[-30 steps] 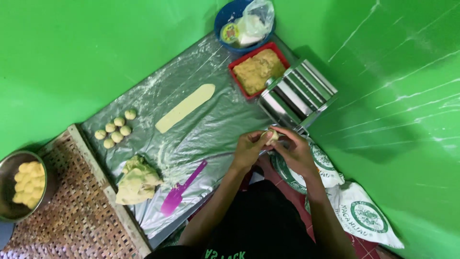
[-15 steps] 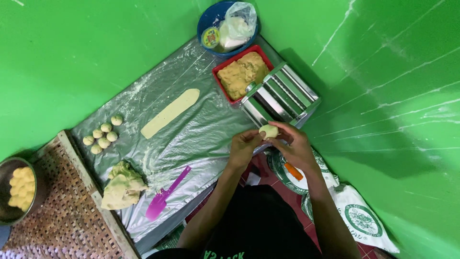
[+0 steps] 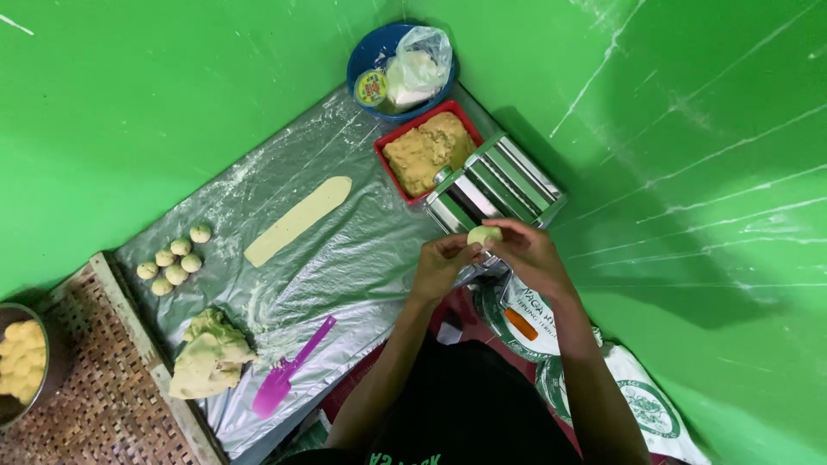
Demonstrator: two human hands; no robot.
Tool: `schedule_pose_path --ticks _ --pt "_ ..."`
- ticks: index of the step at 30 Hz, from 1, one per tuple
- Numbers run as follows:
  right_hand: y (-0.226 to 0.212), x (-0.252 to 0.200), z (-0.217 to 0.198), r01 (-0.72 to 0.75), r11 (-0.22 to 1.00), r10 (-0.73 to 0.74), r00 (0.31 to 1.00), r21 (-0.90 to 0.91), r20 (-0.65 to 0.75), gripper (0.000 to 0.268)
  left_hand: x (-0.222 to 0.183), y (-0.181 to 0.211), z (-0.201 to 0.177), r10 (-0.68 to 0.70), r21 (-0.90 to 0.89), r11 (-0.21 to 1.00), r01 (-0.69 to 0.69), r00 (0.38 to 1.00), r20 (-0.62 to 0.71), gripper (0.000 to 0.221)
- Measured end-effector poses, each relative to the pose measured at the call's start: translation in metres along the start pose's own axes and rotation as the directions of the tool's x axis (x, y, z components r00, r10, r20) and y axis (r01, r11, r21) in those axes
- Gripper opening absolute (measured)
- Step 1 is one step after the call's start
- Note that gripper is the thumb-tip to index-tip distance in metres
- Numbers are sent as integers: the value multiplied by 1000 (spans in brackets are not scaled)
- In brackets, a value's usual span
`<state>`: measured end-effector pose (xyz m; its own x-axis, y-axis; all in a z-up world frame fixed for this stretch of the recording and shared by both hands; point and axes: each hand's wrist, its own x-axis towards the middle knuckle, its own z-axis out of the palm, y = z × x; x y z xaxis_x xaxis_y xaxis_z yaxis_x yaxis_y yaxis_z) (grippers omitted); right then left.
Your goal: Flatten dough using a manual roller machine, add filling, and shape into individual pastries.
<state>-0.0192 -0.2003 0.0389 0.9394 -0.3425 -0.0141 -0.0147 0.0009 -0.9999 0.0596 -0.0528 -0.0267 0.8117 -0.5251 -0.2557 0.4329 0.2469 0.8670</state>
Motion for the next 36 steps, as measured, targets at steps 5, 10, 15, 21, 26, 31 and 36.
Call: schedule_pose_path --ticks 5,10,15,21,26,31,36 --pt "-1 14 -1 -25 998 23 999 -59 -32 36 18 -15 -6 -11 7 1000 11 1000 -23 23" --pt "11 24 -6 18 995 -23 999 -100 -50 32 26 -20 -5 -20 -39 999 19 999 -26 31" --pt "4 25 -6 29 993 -32 999 -114 -31 28 31 -35 -6 -2 -73 997 -2 999 -51 28" --pt "22 27 -11 -56 985 43 995 -164 -85 31 30 -29 -7 22 -95 995 -28 998 -59 28" --pt "15 32 -10 -50 963 32 997 -266 -70 26 25 -15 -3 42 -101 994 -44 999 -15 32" --pt "14 36 -8 -40 951 27 999 -308 -48 24 34 -29 -12 60 -67 996 -60 998 7 32" --pt "24 48 -11 19 893 -54 996 -450 -65 20 48 -22 -14 119 24 992 -120 992 45 28"
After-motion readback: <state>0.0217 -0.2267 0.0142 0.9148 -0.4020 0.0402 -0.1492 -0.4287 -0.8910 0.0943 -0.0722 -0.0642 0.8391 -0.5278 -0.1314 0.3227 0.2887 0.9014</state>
